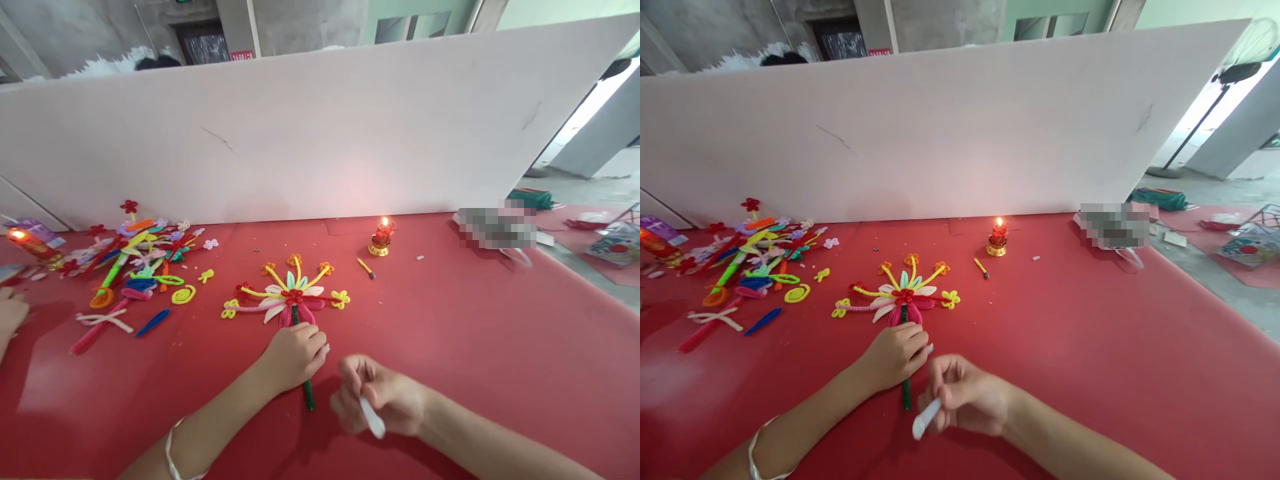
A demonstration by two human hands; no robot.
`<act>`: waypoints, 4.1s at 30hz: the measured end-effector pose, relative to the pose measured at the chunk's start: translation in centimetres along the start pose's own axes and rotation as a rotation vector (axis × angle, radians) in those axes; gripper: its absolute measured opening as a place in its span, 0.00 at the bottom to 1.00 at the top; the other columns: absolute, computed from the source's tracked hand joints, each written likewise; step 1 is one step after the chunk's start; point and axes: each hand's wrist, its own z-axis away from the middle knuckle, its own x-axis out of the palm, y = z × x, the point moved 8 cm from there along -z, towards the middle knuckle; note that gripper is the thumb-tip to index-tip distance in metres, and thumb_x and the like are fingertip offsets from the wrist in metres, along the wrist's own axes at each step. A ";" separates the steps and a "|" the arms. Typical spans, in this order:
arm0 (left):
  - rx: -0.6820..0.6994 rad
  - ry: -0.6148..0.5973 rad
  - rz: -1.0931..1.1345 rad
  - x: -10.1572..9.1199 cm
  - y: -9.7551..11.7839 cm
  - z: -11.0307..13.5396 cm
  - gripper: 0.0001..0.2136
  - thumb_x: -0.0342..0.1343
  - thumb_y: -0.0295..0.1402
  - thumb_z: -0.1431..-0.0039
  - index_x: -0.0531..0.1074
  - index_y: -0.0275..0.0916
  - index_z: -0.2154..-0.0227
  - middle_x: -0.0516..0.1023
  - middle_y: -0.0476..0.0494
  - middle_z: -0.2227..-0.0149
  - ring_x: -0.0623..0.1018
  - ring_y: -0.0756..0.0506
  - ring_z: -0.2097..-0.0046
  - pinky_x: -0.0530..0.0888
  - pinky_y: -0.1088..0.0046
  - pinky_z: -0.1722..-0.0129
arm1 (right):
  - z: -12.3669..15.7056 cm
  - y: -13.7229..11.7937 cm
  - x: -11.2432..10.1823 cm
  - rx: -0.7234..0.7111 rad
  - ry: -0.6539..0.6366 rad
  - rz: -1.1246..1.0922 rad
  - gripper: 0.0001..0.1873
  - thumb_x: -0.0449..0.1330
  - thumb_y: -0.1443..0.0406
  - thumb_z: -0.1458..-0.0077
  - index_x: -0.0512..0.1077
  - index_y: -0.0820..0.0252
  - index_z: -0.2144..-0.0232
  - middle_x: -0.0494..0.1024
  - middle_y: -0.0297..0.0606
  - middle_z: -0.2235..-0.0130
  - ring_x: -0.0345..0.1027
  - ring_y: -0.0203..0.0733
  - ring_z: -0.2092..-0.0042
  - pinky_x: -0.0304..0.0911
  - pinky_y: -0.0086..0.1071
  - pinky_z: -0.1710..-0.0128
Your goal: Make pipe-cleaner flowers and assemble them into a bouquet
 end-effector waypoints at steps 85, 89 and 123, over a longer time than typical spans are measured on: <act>-0.516 0.086 1.718 0.4 -3.5 0.5 0.23 0.56 0.53 0.54 0.72 0.34 0.70 0.66 0.50 0.81 0.64 0.54 0.80 0.57 0.81 0.84 | -0.8 -1.0 -3.2 -0.071 0.273 0.224 0.14 0.62 0.57 0.49 0.70 0.64 0.69 0.69 0.31 0.78 0.59 0.28 0.77 0.52 0.26 0.73; -0.525 0.100 1.719 0.5 -3.6 0.6 0.23 0.57 0.53 0.54 0.72 0.34 0.71 0.67 0.49 0.80 0.65 0.54 0.79 0.57 0.81 0.84 | -0.8 -1.0 -3.3 -0.067 0.274 0.234 0.14 0.61 0.58 0.49 0.71 0.64 0.68 0.69 0.31 0.78 0.59 0.28 0.77 0.53 0.26 0.73; -0.534 0.115 1.727 0.7 -3.7 0.6 0.21 0.58 0.51 0.53 0.72 0.34 0.73 0.66 0.49 0.80 0.64 0.54 0.79 0.57 0.80 0.82 | -0.9 -1.0 -3.1 -0.048 0.250 0.264 0.16 0.61 0.56 0.49 0.72 0.65 0.68 0.69 0.31 0.78 0.59 0.28 0.77 0.52 0.26 0.73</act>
